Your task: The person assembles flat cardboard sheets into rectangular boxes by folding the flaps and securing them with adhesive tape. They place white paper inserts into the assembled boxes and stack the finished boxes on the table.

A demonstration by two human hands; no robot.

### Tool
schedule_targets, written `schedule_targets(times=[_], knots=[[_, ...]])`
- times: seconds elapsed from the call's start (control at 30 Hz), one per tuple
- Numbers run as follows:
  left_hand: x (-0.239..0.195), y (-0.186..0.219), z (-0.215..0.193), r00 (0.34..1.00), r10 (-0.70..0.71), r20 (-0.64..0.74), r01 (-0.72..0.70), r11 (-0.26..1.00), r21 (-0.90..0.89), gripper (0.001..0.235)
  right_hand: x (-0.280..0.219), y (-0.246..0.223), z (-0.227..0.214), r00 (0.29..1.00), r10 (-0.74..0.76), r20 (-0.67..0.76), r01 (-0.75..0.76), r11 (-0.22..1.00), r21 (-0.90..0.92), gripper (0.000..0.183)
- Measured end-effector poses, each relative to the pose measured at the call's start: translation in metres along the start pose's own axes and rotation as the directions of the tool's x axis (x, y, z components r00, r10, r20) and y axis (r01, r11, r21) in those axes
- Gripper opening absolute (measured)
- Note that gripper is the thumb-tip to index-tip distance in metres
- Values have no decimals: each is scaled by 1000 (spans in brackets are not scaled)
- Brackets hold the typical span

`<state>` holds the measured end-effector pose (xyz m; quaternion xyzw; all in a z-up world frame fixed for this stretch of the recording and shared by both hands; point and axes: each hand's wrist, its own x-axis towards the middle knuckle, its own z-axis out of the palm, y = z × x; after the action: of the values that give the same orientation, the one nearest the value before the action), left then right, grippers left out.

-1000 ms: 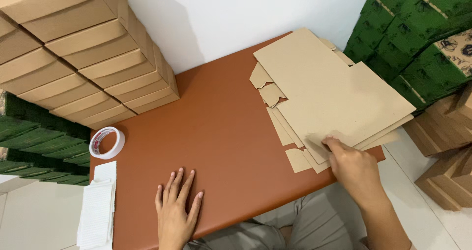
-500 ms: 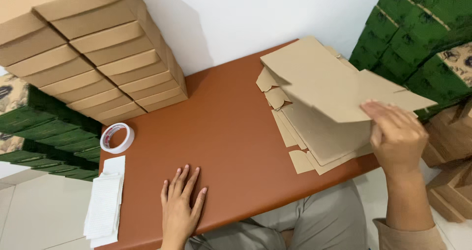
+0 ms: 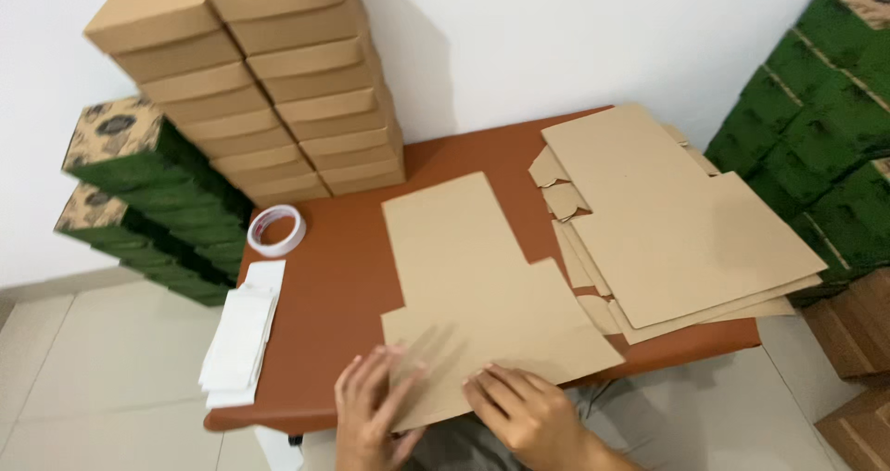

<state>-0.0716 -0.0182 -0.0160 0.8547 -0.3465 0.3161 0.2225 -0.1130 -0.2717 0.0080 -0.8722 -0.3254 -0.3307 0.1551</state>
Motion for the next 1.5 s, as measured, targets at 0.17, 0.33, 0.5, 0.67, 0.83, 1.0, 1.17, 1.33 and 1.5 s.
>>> schedule_targets(times=[0.17, 0.33, 0.5, 0.67, 0.83, 1.0, 1.17, 1.33, 1.5], knots=[[-7, 7, -15, 982, 21, 186, -19, 1000, -16, 42, -25, 1, 30, 990, -72, 118, 76, 997, -30, 28], [-13, -4, -11, 989, -56, 134, 87, 967, -240, 47, -40, 33, 22, 985, 10, 173, 13, 991, -133, 63], [-13, -3, -5, 972, -88, 216, 137, 964, -226, 53, -56, 44, 20, 985, 78, 152, -47, 980, -195, 64], [-10, 16, 2, 958, -115, 263, 95, 991, 90, 44, -63, 51, 27, 971, 138, 196, -118, 987, -113, 65], [40, -6, -25, 861, -318, 397, 368, 928, -55, 17, -19, 61, 1, 893, 345, 289, -300, 935, -189, 33], [75, -28, -17, 496, -614, 613, 726, 682, 95, 39, 62, 87, -17, 481, 516, 709, -434, 843, -318, 43], [59, -32, 11, 522, -665, 535, 744, 661, 96, 35, 36, 98, 2, 906, 203, 371, -171, 978, -118, 61], [48, -35, 11, 650, -619, 440, 674, 737, 42, 37, -9, 75, 17, 949, 94, 300, -158, 968, 197, 58], [38, -58, 10, 847, -442, 294, 501, 850, -164, 17, -53, 56, 38, 907, 247, 341, -232, 969, -84, 64]])
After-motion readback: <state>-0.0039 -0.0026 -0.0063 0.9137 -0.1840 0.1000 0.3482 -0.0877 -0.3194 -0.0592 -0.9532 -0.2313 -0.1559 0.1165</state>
